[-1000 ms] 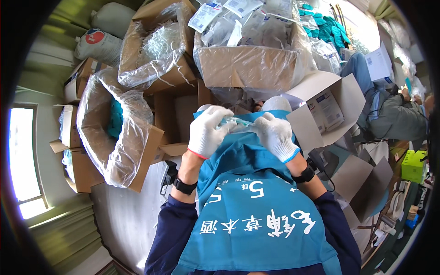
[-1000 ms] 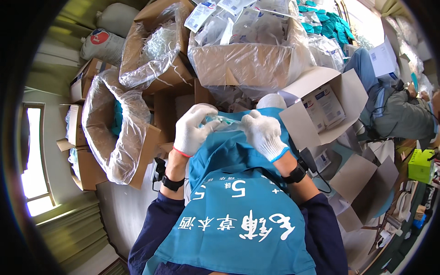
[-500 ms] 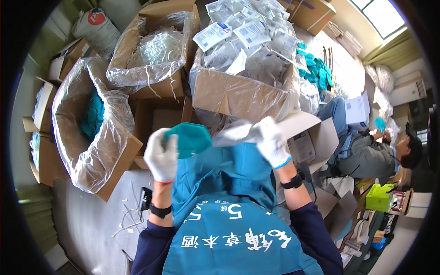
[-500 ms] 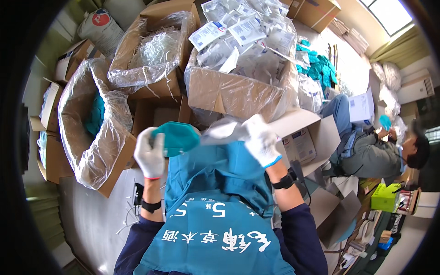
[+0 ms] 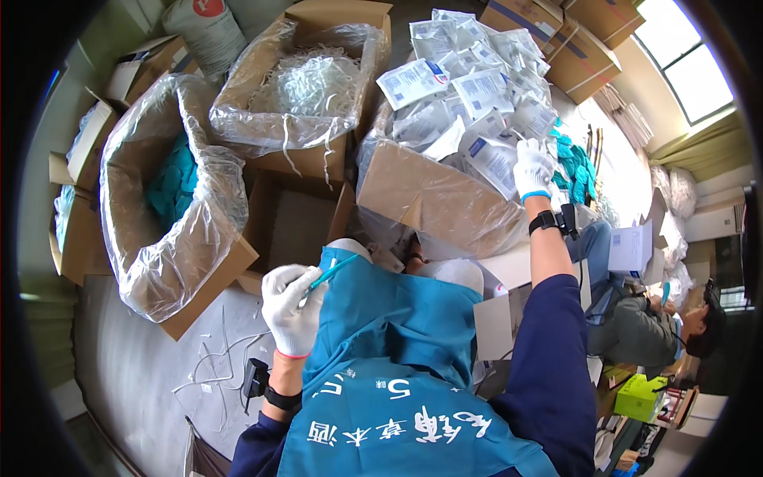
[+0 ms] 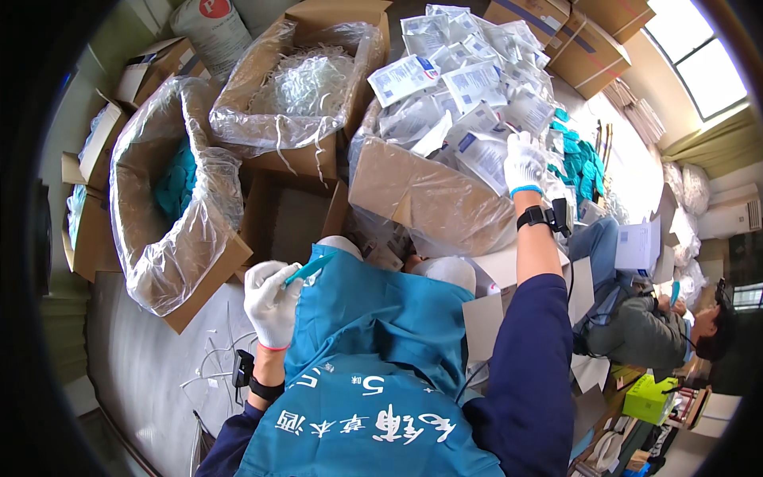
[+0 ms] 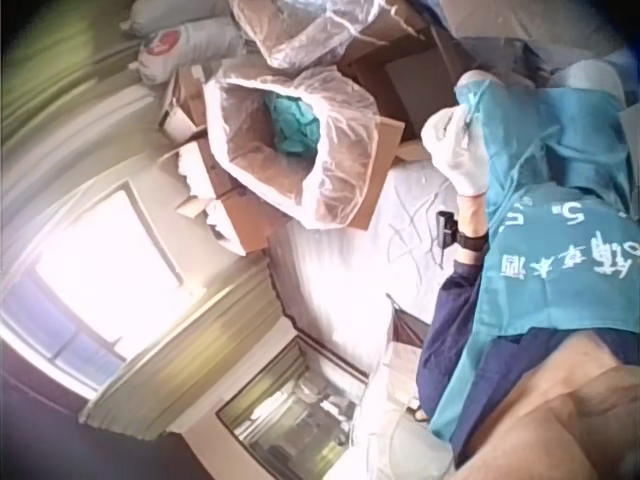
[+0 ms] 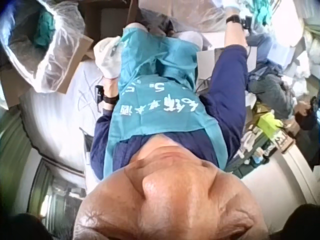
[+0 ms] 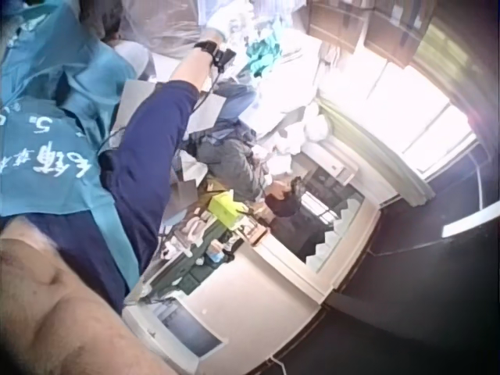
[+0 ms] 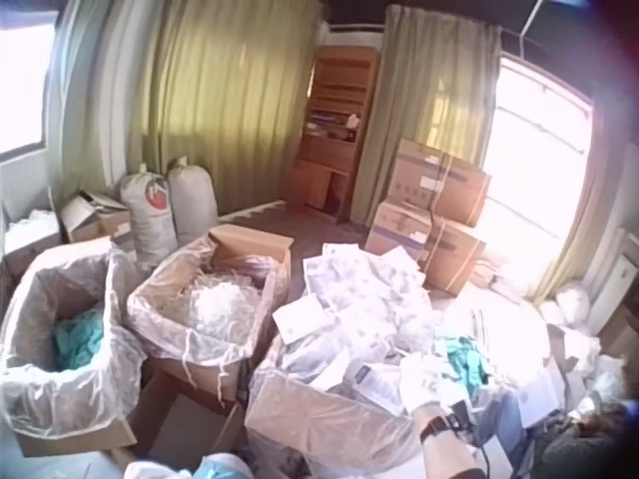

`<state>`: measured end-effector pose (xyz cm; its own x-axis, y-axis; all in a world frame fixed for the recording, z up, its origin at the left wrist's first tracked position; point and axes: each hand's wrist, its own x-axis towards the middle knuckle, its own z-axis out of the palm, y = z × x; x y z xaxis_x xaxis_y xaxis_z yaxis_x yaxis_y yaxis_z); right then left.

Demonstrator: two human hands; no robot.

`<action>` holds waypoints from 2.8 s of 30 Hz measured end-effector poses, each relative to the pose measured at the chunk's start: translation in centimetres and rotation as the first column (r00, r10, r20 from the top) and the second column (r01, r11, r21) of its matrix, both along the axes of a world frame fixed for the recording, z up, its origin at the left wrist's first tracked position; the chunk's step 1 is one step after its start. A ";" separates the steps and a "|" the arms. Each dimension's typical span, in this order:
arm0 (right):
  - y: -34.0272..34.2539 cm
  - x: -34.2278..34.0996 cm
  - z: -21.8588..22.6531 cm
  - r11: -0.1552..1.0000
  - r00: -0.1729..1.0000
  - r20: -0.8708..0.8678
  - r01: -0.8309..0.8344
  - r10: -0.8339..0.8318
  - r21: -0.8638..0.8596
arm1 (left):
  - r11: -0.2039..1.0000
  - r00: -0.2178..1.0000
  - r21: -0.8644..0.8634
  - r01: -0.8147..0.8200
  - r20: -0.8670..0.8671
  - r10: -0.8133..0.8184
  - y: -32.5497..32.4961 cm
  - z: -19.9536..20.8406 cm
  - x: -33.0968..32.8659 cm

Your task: The person sits on the floor in a cluttered room and repeatedly packs teal face masks into small plastic bags. They then tie the bags with white strings and place the finished packages into a cardboard box. Another person is visible in the background performing similar packing tasks.

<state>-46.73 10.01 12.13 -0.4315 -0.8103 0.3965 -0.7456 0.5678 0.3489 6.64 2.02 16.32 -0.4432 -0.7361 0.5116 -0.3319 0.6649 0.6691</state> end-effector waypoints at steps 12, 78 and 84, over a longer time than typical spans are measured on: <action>-2.5 2.1 2.0 0.995 0.912 0.406 0.082 -0.049 -0.064 | 0.676 0.917 0.737 0.024 -0.286 0.279 0.4 -0.2 -1.6; 10.1 36.8 -1.3 0.977 0.047 0.992 -0.172 -0.121 0.127 | 0.791 0.888 0.581 0.191 0.242 -0.392 6.9 -7.8 -3.5; 6.0 40.6 -6.3 0.901 -0.668 0.636 0.421 0.388 -0.108 | 0.872 0.943 0.488 -0.017 0.298 -0.148 2.3 -9.5 -5.8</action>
<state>-6.09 15.98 5.85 -0.2963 -0.8198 -0.4900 0.5221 0.2906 -0.8019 0.88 4.36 6.82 -0.5751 -0.8149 -0.0720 -0.5469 0.3175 0.7746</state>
